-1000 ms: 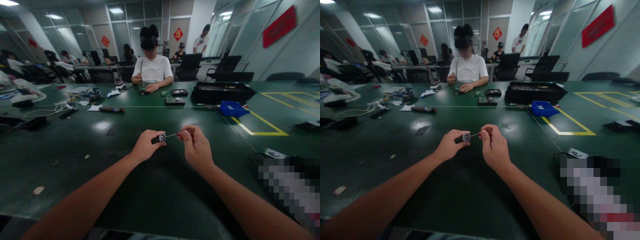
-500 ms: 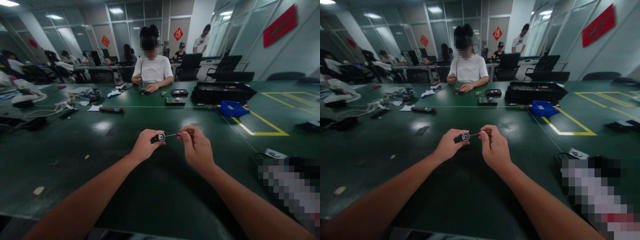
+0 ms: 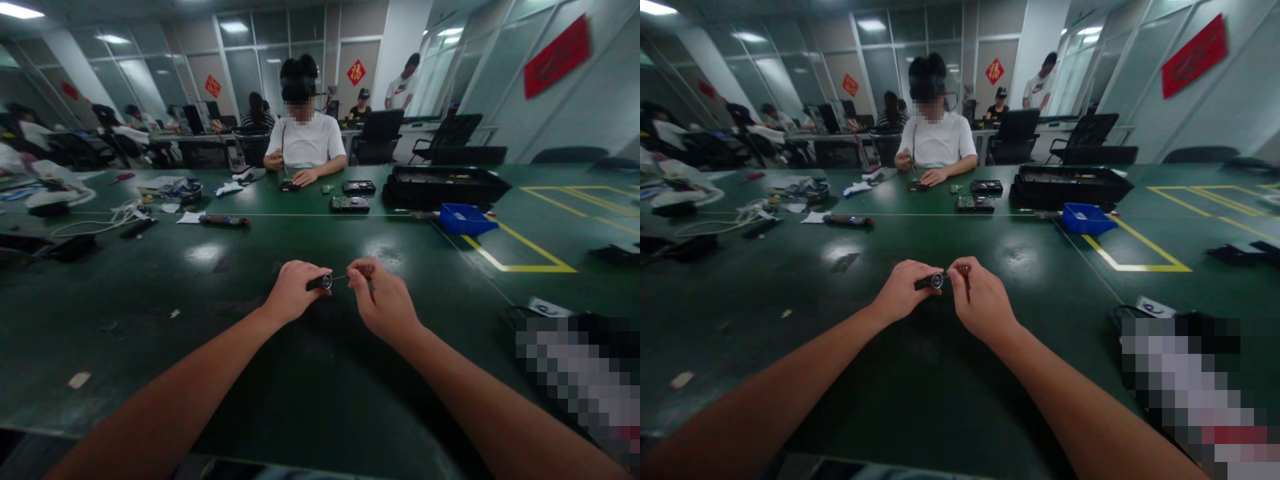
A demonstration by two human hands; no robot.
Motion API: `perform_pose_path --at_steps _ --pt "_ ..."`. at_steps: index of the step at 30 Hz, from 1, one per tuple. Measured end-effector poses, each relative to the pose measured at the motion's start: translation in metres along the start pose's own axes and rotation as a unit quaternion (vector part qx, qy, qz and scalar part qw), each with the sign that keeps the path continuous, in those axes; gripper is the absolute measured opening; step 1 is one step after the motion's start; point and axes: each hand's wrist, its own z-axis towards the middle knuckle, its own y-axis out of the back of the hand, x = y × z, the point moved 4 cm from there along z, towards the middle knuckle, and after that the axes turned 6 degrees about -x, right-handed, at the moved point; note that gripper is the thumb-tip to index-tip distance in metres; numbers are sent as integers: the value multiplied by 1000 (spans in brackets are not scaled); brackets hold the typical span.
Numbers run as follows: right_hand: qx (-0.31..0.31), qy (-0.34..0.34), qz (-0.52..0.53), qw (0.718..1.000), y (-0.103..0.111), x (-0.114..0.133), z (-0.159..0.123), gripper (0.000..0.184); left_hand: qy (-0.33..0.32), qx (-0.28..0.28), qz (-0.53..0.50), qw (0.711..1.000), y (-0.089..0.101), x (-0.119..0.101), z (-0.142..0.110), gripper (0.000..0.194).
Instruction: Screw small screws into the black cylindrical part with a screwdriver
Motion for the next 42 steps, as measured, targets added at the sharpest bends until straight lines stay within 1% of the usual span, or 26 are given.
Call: perform_pose_path --at_steps 6,12,18,22,27,31,33,36,39,42 --pt "5 -10 -12 1000 0 -7 1 18 10 2 3 1000 0 1 0 40" --pt "-20 -21 14 999 5 -6 0 19 17 13 -1 1000 -1 3 0 41" --pt "19 -19 14 1000 -3 -8 -1 18 6 16 -1 1000 -2 2 0 41" --pt "35 -24 6 999 -4 -8 2 18 6 21 8 1000 -3 0 0 41" --pt "45 -26 -14 999 -3 -8 3 20 14 41 25 999 -8 4 0 42" --pt "48 -30 -27 998 -3 -12 4 21 20 40 16 999 -9 7 1 42" --pt "44 -34 -35 998 -2 -14 5 22 21 26 3 999 -7 6 1 40" --pt "21 -41 -47 998 1 -16 5 21 36 -21 -21 999 1 4 0 40" --pt "-4 -40 -50 998 6 -16 6 20 77 -73 -57 993 9 6 -2 41" --pt "-51 -12 -57 997 13 -14 8 22 115 -105 -96 983 14 10 -2 41"
